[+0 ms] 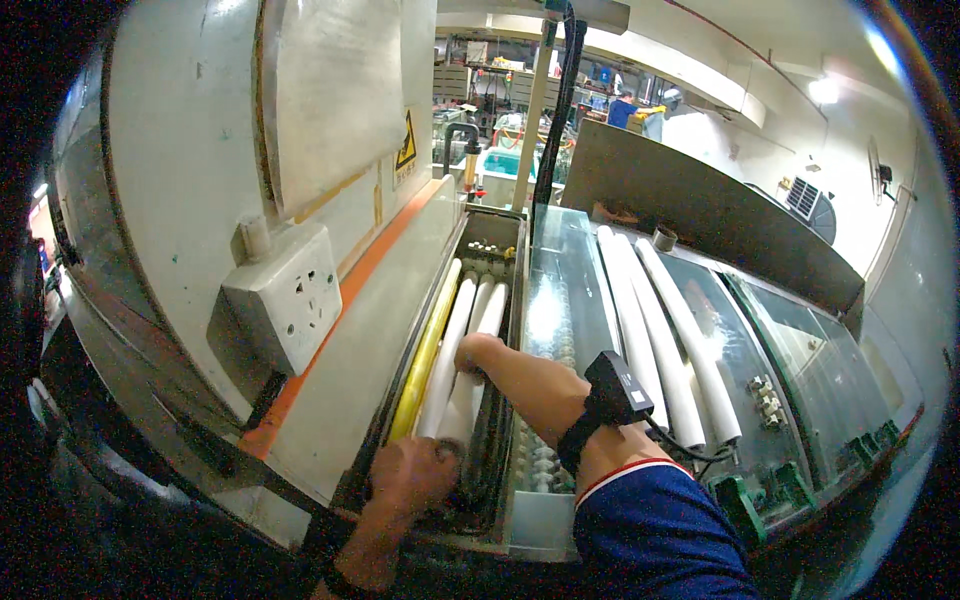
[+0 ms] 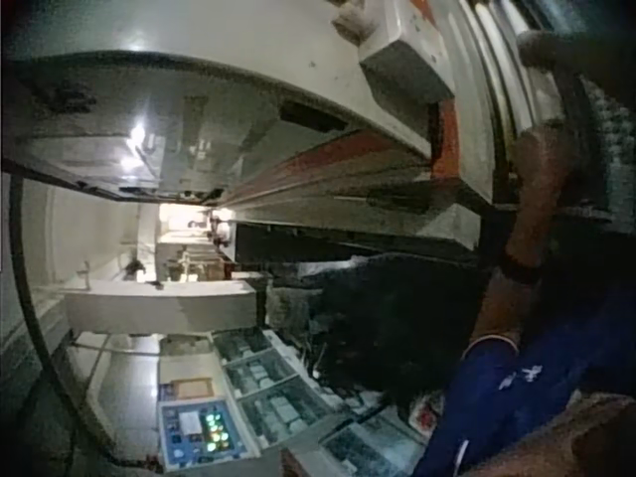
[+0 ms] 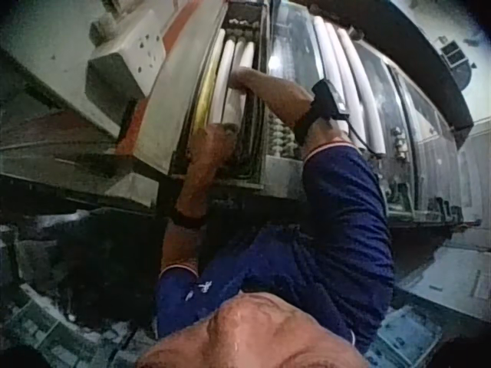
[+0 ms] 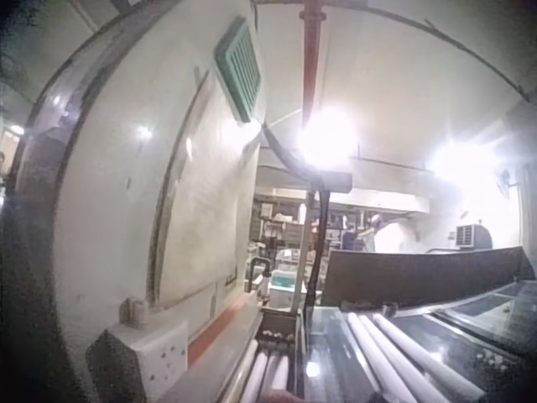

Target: Removing and re-installing several white rollers and associated bushings in an industrial processing machine.

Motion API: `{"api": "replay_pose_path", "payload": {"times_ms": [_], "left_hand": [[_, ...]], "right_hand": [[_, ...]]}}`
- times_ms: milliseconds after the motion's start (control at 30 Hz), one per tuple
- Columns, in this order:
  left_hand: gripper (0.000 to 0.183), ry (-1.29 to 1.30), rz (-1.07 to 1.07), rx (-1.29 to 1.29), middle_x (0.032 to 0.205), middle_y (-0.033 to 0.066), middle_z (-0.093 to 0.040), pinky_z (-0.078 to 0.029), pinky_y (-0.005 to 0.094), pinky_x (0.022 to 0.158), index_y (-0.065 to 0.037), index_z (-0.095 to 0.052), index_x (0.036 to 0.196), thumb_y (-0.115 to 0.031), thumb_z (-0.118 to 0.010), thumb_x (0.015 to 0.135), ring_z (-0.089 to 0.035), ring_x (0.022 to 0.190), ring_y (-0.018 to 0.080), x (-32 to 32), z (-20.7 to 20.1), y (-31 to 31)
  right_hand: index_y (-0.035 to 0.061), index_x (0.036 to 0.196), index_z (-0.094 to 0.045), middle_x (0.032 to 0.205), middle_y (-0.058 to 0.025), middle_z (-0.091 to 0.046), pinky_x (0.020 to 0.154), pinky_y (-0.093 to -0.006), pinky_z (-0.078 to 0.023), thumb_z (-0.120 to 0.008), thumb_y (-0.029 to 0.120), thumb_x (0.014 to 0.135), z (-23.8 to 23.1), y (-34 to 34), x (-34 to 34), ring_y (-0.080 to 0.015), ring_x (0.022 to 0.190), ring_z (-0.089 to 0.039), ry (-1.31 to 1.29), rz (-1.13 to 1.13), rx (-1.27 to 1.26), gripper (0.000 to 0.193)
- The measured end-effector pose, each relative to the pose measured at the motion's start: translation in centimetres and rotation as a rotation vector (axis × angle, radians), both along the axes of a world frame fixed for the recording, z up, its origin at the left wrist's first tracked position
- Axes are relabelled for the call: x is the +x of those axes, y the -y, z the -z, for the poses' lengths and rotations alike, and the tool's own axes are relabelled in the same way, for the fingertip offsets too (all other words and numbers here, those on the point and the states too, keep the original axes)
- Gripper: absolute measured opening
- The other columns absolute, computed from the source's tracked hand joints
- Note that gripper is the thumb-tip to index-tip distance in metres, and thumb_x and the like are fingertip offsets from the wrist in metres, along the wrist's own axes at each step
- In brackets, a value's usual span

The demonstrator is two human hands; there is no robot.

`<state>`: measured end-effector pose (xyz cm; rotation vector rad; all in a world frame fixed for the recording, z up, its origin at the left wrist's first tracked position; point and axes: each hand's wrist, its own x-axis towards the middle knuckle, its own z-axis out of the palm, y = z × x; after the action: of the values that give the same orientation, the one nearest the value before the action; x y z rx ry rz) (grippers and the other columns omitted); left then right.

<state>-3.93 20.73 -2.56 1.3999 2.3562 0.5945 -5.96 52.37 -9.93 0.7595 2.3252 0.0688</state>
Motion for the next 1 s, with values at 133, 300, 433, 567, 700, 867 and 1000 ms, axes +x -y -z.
{"api": "replay_pose_path", "payload": {"times_ms": [133, 300, 433, 567, 700, 867, 1000], "left_hand": [[0.035, 0.014, 0.000, 0.006, 0.093, 0.0238, -0.071, -0.055, 0.0500, 0.084, -0.005, -0.076, 0.092, -0.033, -0.059, 0.081, -0.070, 0.089, 0.0419, 0.1, 0.1, 0.7], [0.033, 0.001, 0.016, 0.008, 0.094, 0.0232, -0.071, -0.056, 0.0498, 0.084, -0.006, -0.076, 0.092, -0.033, -0.060, 0.082, -0.070, 0.090, 0.0411, 0.4, -0.1, 0.8], [0.033, -0.023, 0.016, 0.004, 0.095, 0.0221, -0.072, -0.056, 0.0500, 0.083, -0.005, -0.075, 0.092, -0.031, -0.060, 0.082, -0.070, 0.089, 0.0410, 0.1, 1.6, 0.4], [0.031, 0.010, 0.039, -0.006, 0.095, 0.0211, -0.072, -0.056, 0.0500, 0.083, -0.005, -0.076, 0.093, -0.029, -0.058, 0.083, -0.071, 0.089, 0.0404, 0.2, 1.5, -0.3], [0.030, -0.005, 0.016, -0.077, 0.094, 0.0211, -0.073, -0.056, 0.0493, 0.082, -0.005, -0.076, 0.092, -0.027, -0.057, 0.082, -0.071, 0.090, 0.0391, 1.2, 0.3, -1.2], [0.030, 0.014, 0.084, -0.077, 0.098, 0.0211, -0.073, -0.056, 0.0484, 0.083, -0.006, -0.076, 0.093, -0.027, -0.057, 0.083, -0.071, 0.091, 0.0389, 1.8, 2.7, -1.7], [0.031, 0.009, 0.095, -0.134, 0.096, 0.0213, -0.072, -0.056, 0.0482, 0.083, -0.005, -0.076, 0.094, -0.029, -0.059, 0.085, -0.071, 0.091, 0.0389, 2.6, 3.0, -1.9]], "right_hand": [[0.0074, 0.089, -0.077, 0.090, -0.0140, -0.074, 0.072, -0.0444, -0.057, -0.063, 0.019, 0.078, -0.7, 1.2, -0.1, -0.0289, 0.082, -0.072, -0.003, 0.059, 0.021, 0.021], [0.0042, 0.086, -0.077, 0.086, -0.0145, -0.074, 0.069, -0.0427, -0.057, -0.064, 0.014, 0.077, -0.8, 1.1, 0.3, -0.0280, 0.075, -0.072, -0.080, 0.162, 0.051, 0.019], [0.0039, 0.088, -0.077, 0.085, -0.0149, -0.074, 0.067, -0.0419, -0.057, -0.066, 0.007, 0.074, -2.1, 2.3, 0.3, -0.0286, 0.072, -0.072, 0.048, -0.017, 0.078, 0.019], [0.0043, 0.088, -0.077, 0.086, -0.0146, -0.074, 0.067, -0.0425, -0.057, -0.068, 0.002, 0.072, -2.3, 2.6, -0.1, -0.0284, 0.074, -0.071, 0.042, 0.105, 0.055, 0.019], [0.0040, 0.085, -0.078, 0.083, -0.0118, -0.075, 0.068, -0.0436, -0.057, -0.073, 0.009, 0.074, -0.9, 1.2, 0.1, -0.0275, 0.075, -0.071, 0.043, 0.085, 0.094, 0.013], [0.0059, 0.089, -0.078, 0.090, -0.0118, -0.075, 0.070, -0.0405, -0.056, -0.077, 0.015, 0.072, -0.2, 0.9, 0.5, -0.0301, 0.081, -0.071, 0.170, -0.174, 0.083, 0.020], [0.0111, 0.104, -0.077, 0.104, -0.0122, -0.073, 0.079, -0.0403, -0.055, -0.073, 0.019, 0.074, -6.6, 7.4, 2.9, -0.0291, 0.095, -0.070, -0.045, -0.169, 0.151, 0.031]]}}
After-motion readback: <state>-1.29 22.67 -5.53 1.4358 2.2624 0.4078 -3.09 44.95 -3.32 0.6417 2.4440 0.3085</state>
